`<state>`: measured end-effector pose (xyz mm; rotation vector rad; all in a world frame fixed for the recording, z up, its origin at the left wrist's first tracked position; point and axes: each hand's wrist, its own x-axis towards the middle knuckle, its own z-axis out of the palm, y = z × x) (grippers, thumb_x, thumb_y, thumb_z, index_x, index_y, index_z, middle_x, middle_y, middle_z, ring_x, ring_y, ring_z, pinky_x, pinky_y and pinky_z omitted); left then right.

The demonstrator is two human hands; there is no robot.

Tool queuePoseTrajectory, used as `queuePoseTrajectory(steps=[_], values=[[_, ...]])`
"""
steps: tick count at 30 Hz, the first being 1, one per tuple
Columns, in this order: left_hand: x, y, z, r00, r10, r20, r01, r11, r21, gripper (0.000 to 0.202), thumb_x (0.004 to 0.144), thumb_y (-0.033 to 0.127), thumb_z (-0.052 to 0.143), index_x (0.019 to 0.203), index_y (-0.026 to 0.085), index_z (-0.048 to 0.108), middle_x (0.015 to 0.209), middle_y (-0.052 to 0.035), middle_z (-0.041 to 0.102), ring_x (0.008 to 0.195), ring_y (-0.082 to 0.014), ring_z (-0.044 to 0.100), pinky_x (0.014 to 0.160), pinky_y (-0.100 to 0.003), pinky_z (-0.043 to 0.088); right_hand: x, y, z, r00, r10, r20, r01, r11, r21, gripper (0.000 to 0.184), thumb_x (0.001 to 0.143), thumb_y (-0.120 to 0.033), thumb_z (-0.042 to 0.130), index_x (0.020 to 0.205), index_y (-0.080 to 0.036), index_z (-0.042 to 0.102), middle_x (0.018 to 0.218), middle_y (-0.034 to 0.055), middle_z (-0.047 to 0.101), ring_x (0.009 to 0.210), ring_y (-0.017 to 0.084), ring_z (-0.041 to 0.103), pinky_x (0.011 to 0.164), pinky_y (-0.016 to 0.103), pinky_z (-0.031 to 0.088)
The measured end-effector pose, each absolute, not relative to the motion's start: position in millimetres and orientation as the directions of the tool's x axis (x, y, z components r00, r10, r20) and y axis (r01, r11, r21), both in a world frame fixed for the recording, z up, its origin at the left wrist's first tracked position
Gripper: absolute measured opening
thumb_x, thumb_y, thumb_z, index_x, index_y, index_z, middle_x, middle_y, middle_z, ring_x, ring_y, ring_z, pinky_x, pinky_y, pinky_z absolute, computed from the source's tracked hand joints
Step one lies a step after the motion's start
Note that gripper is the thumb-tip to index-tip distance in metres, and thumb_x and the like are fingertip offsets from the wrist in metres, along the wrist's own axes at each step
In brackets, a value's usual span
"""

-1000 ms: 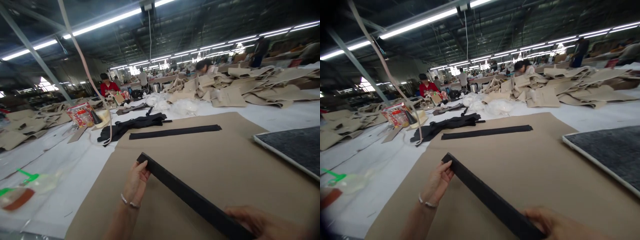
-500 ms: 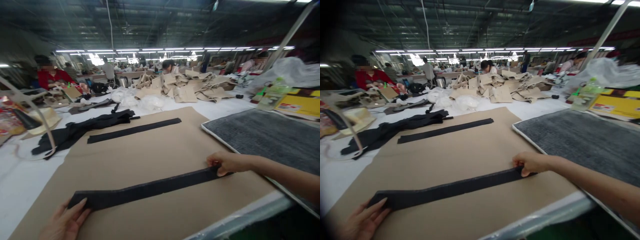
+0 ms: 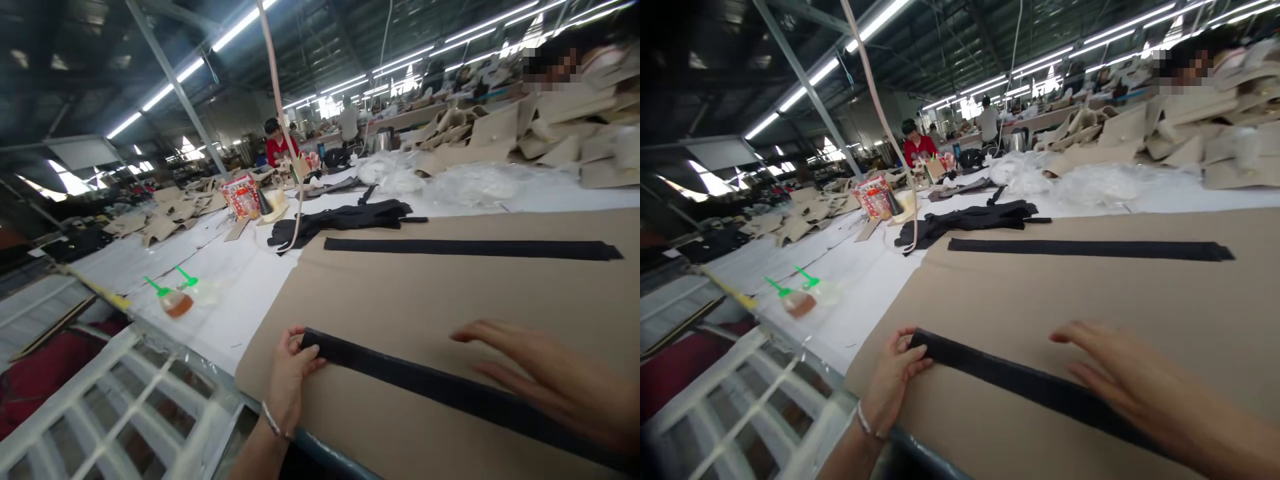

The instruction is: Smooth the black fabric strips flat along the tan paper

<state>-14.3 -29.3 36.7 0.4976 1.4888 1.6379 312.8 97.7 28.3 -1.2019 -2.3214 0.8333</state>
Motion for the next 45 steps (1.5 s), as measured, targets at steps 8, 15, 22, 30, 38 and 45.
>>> queuePoseTrajectory(steps=[8,15,22,30,38,45], values=[[-21,-30,28,-0.566,0.799,-0.203,-0.281,0.044,0.959,0.045,0.064,0.019,0.078,0.1,0.017,0.051,0.086,-0.0065,0.069,0.078,-0.02,0.067,0.065,-0.027,0.055,114,67,47,-0.812,0.583,-0.025,0.451,0.599,-0.661,0.029,0.088,-0.027,0.053,0.115,-0.02,0.063,0.111,0.0081,0.066,0.104,0.027,0.057,0.088,0.04,0.04],[-39,-44,11,-0.52,0.774,0.362,0.594,0.023,0.804,0.023,0.086,0.014,0.056,0.107,0.02,0.061,0.105,-0.008,0.066,0.096,-0.0208,0.065,0.083,-0.036,0.056,95,66,26,-0.744,0.668,-0.031,0.55,0.585,-0.596,0.016,0.083,-0.012,0.055,0.094,-0.021,0.064,0.098,0.003,0.066,0.099,0.024,0.054,0.082,0.037,0.029],[-50,-55,-2,0.161,0.885,0.438,0.936,-0.278,0.217,0.035,0.093,0.007,0.043,0.123,0.014,0.057,0.123,-0.011,0.063,0.116,-0.0237,0.056,0.1,-0.043,0.05,87,70,25,-0.744,0.668,-0.019,0.544,0.59,-0.596,0.015,0.084,-0.009,0.058,0.091,-0.021,0.063,0.098,0.0008,0.065,0.099,0.021,0.054,0.082,0.035,0.029],[-60,-55,2,0.177,0.918,0.355,0.963,-0.235,0.129,0.034,0.093,0.013,0.047,0.125,0.009,0.055,0.129,-0.0142,0.06,0.119,-0.0273,0.055,0.1,-0.048,0.051,87,72,17,-0.775,0.632,0.03,0.483,0.621,-0.617,0.017,0.084,-0.006,0.06,0.094,-0.019,0.064,0.099,0.0019,0.064,0.097,0.021,0.053,0.086,0.035,0.034],[-72,-53,5,0.218,0.907,0.36,0.957,-0.271,0.103,0.033,0.094,0.017,0.046,0.125,0.01,0.055,0.128,-0.0131,0.061,0.118,-0.0268,0.057,0.1,-0.046,0.052,89,70,12,-0.795,0.597,0.105,0.388,0.634,-0.669,0.025,0.087,0.001,0.052,0.098,-0.016,0.066,0.098,0.0056,0.06,0.096,0.02,0.053,0.088,0.032,0.041],[-75,-54,5,0.22,0.91,0.352,0.954,-0.276,0.114,0.032,0.095,0.017,0.046,0.124,0.01,0.055,0.127,-0.0127,0.061,0.119,-0.0262,0.056,0.101,-0.046,0.051,97,62,7,-0.831,0.533,0.16,0.342,0.716,-0.609,0.029,0.09,0.002,0.046,0.102,-0.016,0.065,0.096,0.0065,0.056,0.092,0.02,0.053,0.085,0.031,0.044]])
